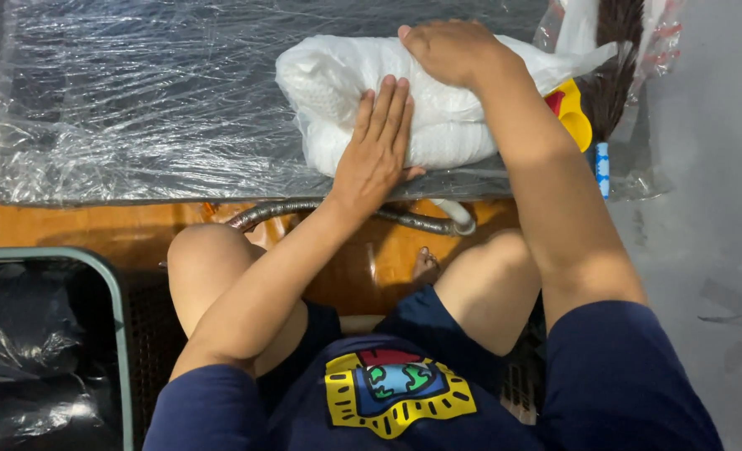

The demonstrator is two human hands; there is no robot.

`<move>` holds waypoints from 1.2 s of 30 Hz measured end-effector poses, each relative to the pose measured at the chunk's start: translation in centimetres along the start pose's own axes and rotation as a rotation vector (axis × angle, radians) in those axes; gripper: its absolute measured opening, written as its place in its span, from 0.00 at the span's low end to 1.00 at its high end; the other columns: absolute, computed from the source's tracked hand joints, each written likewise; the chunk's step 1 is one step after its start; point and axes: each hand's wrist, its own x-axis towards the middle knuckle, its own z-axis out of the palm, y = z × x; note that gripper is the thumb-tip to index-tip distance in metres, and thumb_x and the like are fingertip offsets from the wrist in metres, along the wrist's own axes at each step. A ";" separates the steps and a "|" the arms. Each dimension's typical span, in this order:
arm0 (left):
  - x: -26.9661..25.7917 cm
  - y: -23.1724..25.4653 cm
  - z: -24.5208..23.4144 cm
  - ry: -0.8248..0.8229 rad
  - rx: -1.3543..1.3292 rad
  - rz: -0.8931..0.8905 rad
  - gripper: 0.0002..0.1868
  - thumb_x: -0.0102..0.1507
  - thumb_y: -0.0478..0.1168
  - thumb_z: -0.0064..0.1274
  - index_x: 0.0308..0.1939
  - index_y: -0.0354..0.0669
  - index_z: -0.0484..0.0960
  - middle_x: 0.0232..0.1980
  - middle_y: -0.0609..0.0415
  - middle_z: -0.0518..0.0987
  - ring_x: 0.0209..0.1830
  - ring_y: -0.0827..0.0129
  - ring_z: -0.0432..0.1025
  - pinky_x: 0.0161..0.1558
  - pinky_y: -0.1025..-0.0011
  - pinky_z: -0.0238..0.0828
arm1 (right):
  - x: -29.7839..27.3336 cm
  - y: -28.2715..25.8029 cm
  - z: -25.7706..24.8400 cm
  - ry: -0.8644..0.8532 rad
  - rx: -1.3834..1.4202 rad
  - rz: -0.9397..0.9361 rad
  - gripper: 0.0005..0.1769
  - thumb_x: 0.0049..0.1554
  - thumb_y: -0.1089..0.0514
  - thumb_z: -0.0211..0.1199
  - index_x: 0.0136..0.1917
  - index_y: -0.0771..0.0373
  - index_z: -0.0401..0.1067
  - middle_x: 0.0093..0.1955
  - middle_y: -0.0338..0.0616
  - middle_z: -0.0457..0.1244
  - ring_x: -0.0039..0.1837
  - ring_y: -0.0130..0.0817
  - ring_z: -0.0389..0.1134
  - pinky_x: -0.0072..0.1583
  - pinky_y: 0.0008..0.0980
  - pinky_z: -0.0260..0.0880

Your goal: The person is stuffing a white pillow into a clear plastic bag, flattening it by hand, sealing the bag with tape from a dispenser, and finally placing the sealed package into a large black bag.

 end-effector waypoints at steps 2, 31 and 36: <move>-0.1 -0.2 -0.4 0.017 0.021 0.011 0.61 0.66 0.80 0.46 0.80 0.27 0.60 0.82 0.31 0.50 0.82 0.39 0.45 0.81 0.45 0.39 | 0.1 0.2 0.2 0.003 0.024 -0.004 0.41 0.65 0.37 0.22 0.80 0.58 0.55 0.82 0.55 0.46 0.82 0.57 0.44 0.77 0.60 0.36; -6.4 -6.0 1.0 0.151 -0.766 -0.423 0.54 0.67 0.38 0.68 0.83 0.43 0.41 0.83 0.29 0.44 0.85 0.35 0.44 0.83 0.41 0.47 | -8.1 3.8 7.3 -0.030 0.613 0.279 0.56 0.54 0.22 0.21 0.84 0.57 0.38 0.87 0.42 0.33 0.87 0.34 0.30 0.82 0.35 0.25; -4.1 -2.7 -1.8 -0.380 -1.833 -1.080 0.49 0.60 0.66 0.34 0.78 0.42 0.49 0.81 0.47 0.56 0.81 0.59 0.52 0.78 0.60 0.44 | -9.3 2.6 7.6 -0.008 0.817 0.348 0.60 0.49 0.19 0.26 0.83 0.57 0.43 0.86 0.41 0.40 0.85 0.35 0.38 0.81 0.36 0.33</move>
